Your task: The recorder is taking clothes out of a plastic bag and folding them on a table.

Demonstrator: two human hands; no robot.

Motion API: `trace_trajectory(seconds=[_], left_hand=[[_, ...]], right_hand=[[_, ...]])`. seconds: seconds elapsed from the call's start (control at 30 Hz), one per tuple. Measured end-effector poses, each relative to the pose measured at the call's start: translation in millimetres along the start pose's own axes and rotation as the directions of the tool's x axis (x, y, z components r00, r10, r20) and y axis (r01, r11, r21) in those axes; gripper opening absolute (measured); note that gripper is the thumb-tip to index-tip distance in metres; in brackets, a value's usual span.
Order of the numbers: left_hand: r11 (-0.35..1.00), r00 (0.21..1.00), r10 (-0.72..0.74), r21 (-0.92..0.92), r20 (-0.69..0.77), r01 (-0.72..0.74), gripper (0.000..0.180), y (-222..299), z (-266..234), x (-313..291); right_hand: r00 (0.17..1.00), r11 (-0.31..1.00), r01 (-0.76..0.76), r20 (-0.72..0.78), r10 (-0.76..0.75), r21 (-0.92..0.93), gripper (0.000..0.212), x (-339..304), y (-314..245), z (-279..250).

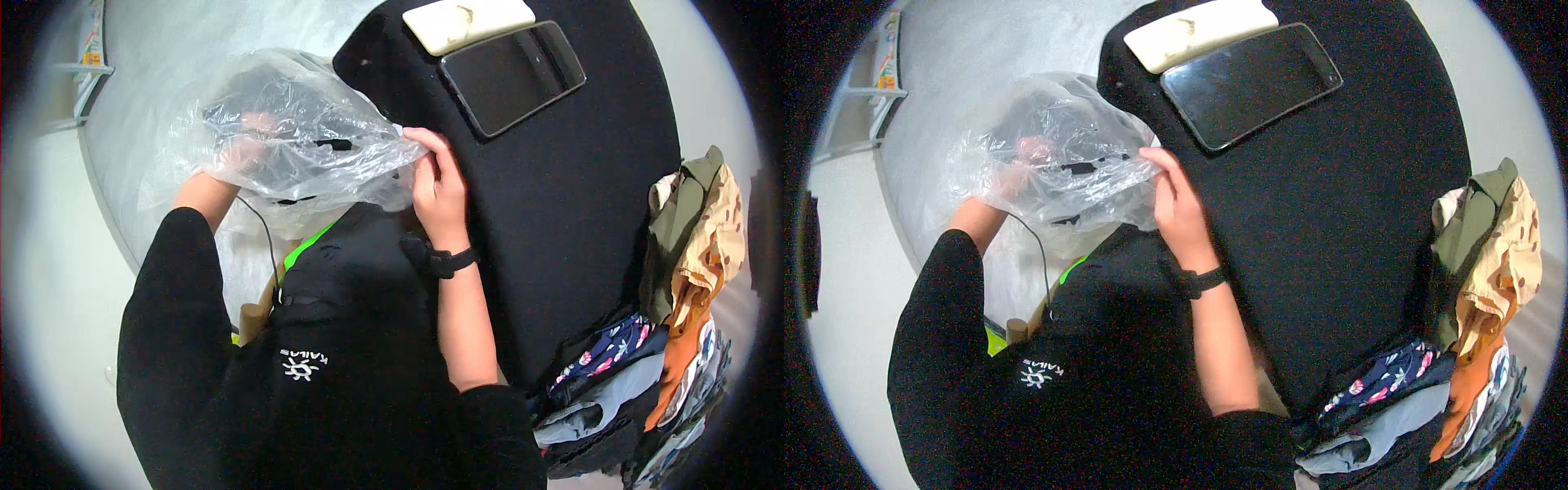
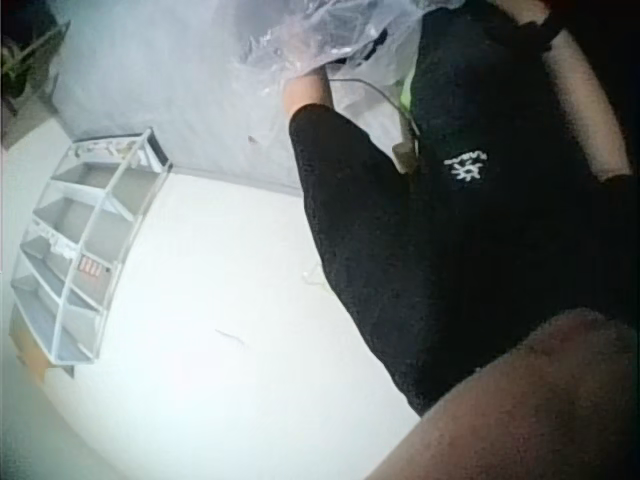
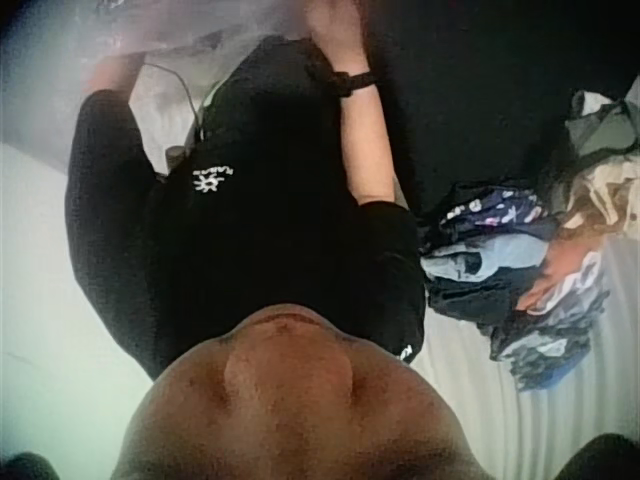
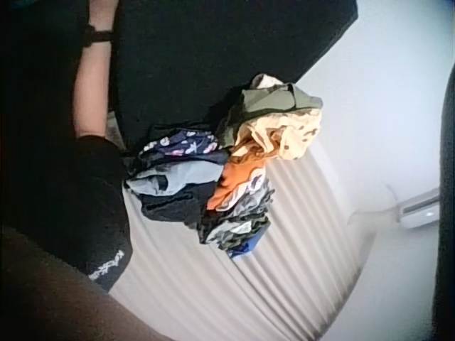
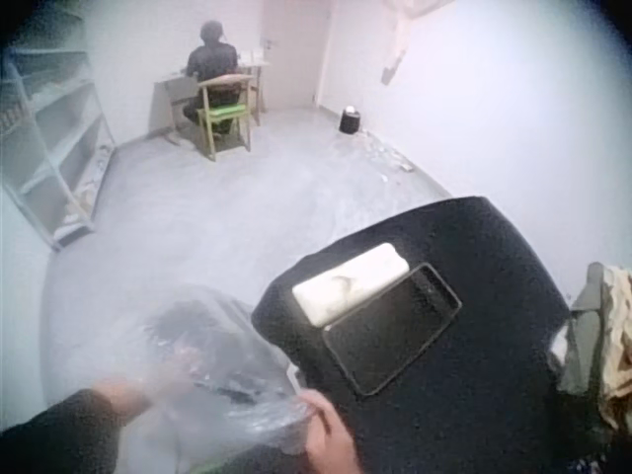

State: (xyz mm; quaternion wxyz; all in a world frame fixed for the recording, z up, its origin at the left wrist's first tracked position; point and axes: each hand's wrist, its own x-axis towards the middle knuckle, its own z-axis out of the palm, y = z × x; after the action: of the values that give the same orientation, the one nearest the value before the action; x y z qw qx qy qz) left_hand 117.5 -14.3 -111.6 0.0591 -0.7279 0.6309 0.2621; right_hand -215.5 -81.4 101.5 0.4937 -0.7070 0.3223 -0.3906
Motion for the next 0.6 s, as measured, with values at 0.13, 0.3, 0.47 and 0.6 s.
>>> trace_trajectory(seconds=[0.13, 0.3, 0.47, 0.6], left_hand=[[0.996, 0.996, -0.033, -0.090, -0.087, 0.025, 0.025, -4.9, -41.2, -18.4], [0.972, 0.985, -0.057, -0.232, -0.164, 0.017, 0.026, 4.8, -62.2, -53.3], [0.954, 0.963, -0.109, -0.299, -0.245, 0.032, 0.026, 19.7, -78.2, -55.4], [0.894, 0.915, -0.211, -0.447, -0.343, 0.039, 0.026, 10.6, -94.2, -61.1]], right_hand=[[0.993, 0.994, -0.113, 0.040, 0.113, -0.006, 0.025, 2.8, -22.7, 1.3], [1.000, 0.999, 0.019, 0.018, -0.018, -0.029, 0.022, 4.0, -56.7, 13.1], [0.987, 0.989, 0.064, -0.141, -0.083, -0.134, 0.022, 5.9, -85.0, 9.2], [0.963, 0.992, -0.002, -0.266, -0.032, -0.126, 0.022, 3.4, -97.8, -3.6]])
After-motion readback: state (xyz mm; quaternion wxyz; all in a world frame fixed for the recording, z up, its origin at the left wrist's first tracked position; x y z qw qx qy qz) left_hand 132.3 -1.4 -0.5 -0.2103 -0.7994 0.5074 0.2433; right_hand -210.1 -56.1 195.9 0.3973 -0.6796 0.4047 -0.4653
